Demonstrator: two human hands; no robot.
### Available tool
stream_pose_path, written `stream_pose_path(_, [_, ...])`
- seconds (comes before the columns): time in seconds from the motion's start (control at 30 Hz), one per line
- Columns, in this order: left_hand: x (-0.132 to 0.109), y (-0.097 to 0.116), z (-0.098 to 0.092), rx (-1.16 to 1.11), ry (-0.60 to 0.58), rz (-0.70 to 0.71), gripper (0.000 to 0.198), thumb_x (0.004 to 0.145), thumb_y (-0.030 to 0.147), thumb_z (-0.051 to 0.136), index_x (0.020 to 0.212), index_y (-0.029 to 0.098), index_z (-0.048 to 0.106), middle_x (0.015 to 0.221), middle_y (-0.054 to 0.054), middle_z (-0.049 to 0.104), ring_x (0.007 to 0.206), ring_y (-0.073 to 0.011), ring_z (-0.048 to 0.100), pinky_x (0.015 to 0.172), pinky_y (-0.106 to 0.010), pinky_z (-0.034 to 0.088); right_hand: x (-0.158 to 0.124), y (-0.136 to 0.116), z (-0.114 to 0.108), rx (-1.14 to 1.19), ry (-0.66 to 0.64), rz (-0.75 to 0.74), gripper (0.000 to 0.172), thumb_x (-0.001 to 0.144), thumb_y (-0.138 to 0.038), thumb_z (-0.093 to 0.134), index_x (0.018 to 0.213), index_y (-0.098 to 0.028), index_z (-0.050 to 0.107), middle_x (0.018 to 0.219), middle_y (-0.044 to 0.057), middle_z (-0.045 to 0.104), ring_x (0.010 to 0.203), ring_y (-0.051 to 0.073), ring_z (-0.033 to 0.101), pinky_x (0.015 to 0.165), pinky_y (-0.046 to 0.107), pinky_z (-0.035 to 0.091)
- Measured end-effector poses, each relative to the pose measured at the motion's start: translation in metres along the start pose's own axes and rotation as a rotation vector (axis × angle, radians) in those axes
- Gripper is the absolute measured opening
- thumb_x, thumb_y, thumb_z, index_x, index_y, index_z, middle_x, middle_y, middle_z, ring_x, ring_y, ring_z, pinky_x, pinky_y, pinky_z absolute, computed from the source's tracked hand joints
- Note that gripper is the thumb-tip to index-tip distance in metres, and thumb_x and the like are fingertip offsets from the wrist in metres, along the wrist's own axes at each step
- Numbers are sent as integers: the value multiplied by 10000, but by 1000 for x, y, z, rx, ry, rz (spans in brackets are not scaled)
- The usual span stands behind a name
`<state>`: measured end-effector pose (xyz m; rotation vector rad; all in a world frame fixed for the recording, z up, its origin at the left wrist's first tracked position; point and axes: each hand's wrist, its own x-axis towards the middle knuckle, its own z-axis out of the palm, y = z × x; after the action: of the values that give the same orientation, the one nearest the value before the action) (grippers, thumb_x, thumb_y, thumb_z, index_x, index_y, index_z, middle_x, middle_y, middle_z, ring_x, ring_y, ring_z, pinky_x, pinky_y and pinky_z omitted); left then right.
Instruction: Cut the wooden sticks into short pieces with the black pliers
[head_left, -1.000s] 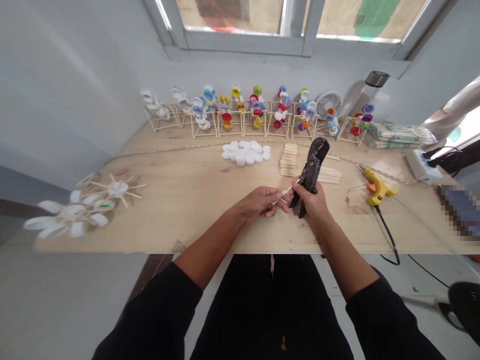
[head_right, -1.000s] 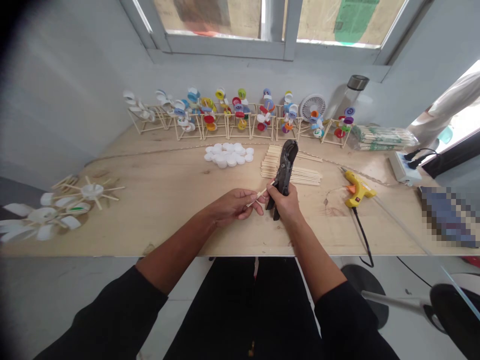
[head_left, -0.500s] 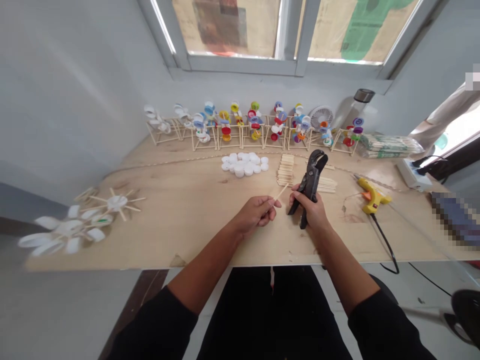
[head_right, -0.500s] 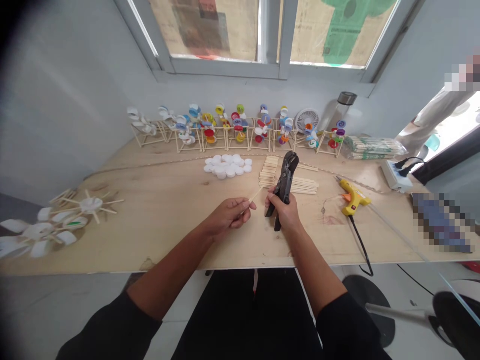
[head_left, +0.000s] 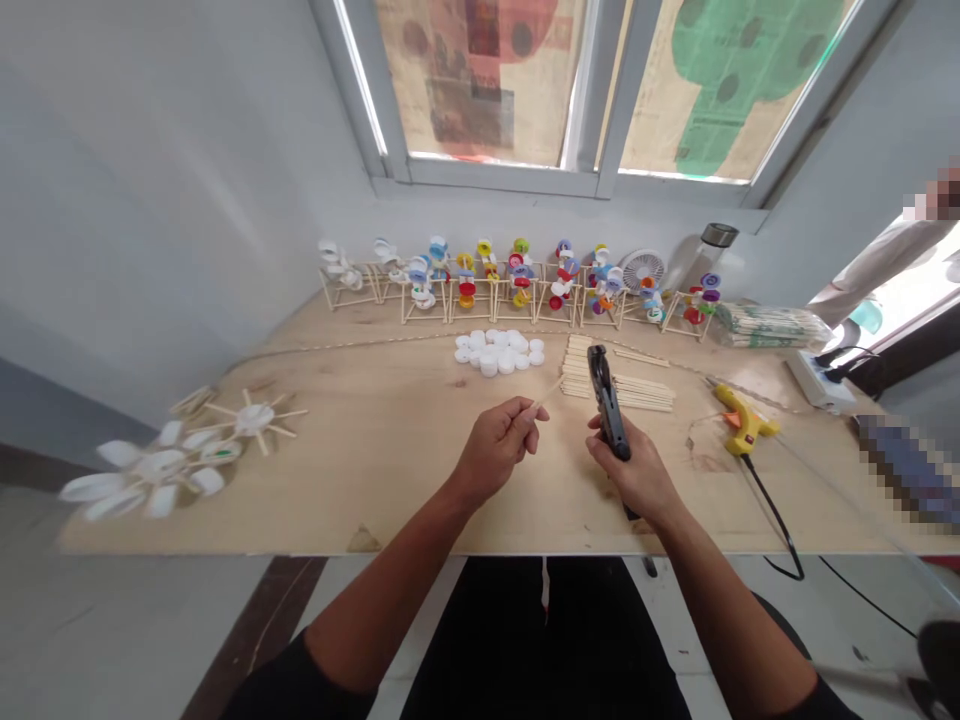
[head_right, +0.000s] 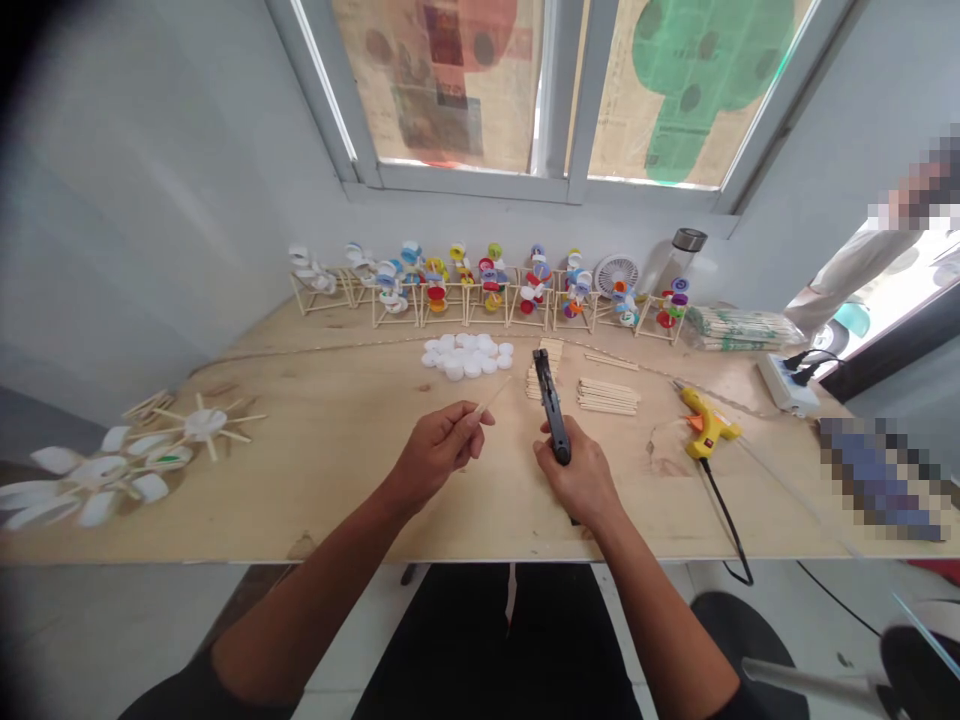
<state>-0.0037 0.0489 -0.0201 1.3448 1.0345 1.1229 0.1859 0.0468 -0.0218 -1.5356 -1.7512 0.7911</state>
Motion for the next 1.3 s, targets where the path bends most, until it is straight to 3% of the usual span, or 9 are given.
stream_pose_path(0.2, [-6, 8, -3, 214, 22, 102, 272, 846, 374, 399, 908, 153, 546, 539, 49, 450, 437, -55, 338, 432, -172, 279, -12, -9, 2, -233, -93, -60, 209, 747, -310, 486, 931, -217, 520, 711, 1, 617, 649, 182, 580, 616, 270, 396])
stream_pose_path(0.4, [-11, 20, -2, 384, 32, 176, 267, 859, 355, 366, 870, 154, 541, 542, 44, 445, 492, -79, 410, 506, -189, 338, -21, -14, 7, -274, -126, -135, 202, 766, -295, 478, 949, -214, 498, 763, 19, 618, 692, 192, 577, 613, 261, 379])
stream_pose_path(0.67, [-17, 30, 3, 556, 13, 273, 222, 860, 275, 341, 711, 176, 472, 527, 46, 448, 474, -88, 430, 509, -199, 324, -32, -20, 16, -379, -11, -257, 223, 770, -275, 473, 978, -196, 477, 779, 35, 609, 694, 212, 539, 647, 297, 365])
stream_pose_path(0.97, [-25, 35, 2, 713, -11, 384, 204, 848, 216, 323, 678, 182, 428, 538, 30, 455, 469, -93, 425, 499, -203, 308, -34, -17, 16, -454, 128, -420, 302, 709, -210, 504, 1005, -154, 481, 861, 84, 605, 799, 234, 543, 715, 331, 353])
stream_pose_path(1.3, [-28, 39, 0, 749, -81, 415, 220, 864, 251, 294, 714, 182, 440, 544, 25, 455, 469, -94, 420, 503, -209, 313, -39, -18, 12, -441, 132, -447, 289, 700, -204, 495, 985, -157, 481, 830, 80, 604, 754, 228, 528, 692, 321, 352])
